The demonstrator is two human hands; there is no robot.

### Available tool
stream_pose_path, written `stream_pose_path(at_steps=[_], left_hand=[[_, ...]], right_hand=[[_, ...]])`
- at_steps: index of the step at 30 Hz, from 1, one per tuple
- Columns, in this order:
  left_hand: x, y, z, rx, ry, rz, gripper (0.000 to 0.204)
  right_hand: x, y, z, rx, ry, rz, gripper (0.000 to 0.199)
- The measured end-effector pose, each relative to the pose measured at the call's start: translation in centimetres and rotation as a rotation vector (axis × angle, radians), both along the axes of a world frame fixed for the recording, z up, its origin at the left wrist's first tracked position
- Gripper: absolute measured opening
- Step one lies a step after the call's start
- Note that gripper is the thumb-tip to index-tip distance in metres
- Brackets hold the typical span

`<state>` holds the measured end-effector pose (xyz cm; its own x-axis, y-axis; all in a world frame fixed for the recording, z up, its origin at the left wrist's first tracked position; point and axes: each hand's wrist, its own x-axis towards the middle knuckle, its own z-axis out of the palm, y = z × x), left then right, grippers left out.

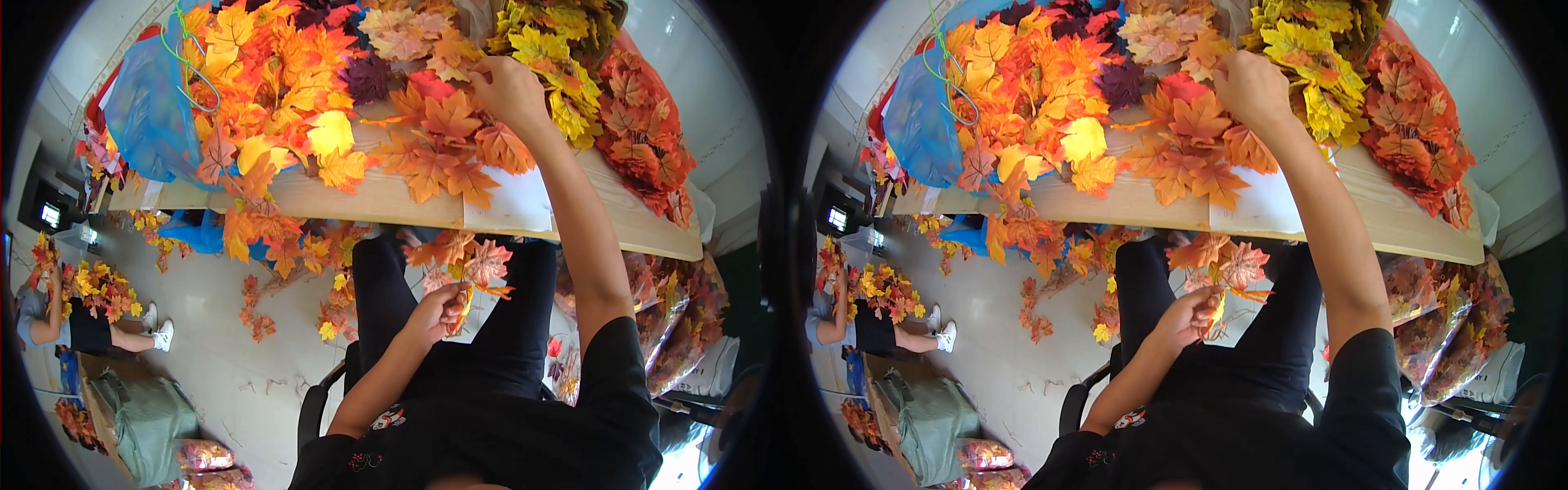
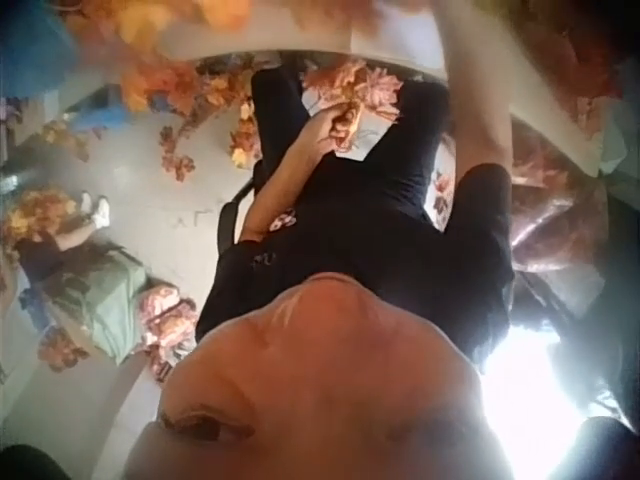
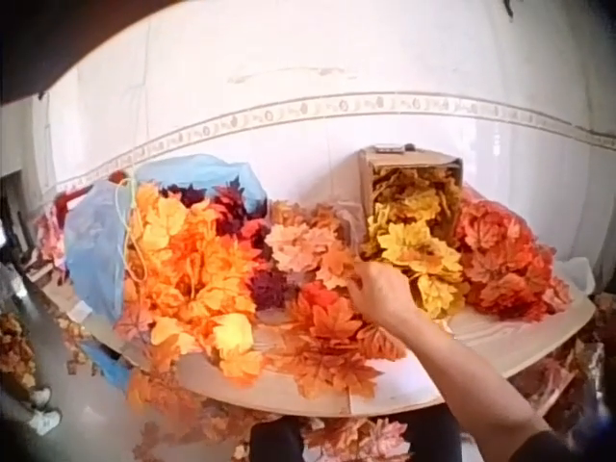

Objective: The person assembles garlands by stringing artificial leaves onto plastic string by hand.

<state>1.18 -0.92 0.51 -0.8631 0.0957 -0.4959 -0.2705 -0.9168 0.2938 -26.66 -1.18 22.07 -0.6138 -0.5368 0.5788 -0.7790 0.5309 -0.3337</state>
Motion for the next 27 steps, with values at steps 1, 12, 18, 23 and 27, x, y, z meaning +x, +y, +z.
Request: stream_pose_path(at_steps=[1,12,18,23,27], left_hand=[[-0.2,0.1,-0.3,0.029,0.020,-0.008,0.023],[-0.4,-0.8,-1.9,0.104,0.017,-0.009,0.025],[-1.0,-3.2,-0.6,0.135,-0.033,0.055,0.025],[-1.5,-3.0,-1.4,0.122,0.045,0.060,0.026],[-1.1,-1.8,-1.6,0.149,0.044,0.044,0.027]], right_hand=[[-0.5,-0.8,0.6,0.040,0.023,0.018,0.019],[-12.3,-13.5,-0.2,0.130,0.179,-0.009,0.022],[-13.8,-15.2,1.0,0.212,0.390,0.118,0.016],[-13.2,-14.5,2.6,0.099,0.468,0.306,0.016],[-14.5,-15.5,0.3,0.330,0.459,0.284,0.023]])
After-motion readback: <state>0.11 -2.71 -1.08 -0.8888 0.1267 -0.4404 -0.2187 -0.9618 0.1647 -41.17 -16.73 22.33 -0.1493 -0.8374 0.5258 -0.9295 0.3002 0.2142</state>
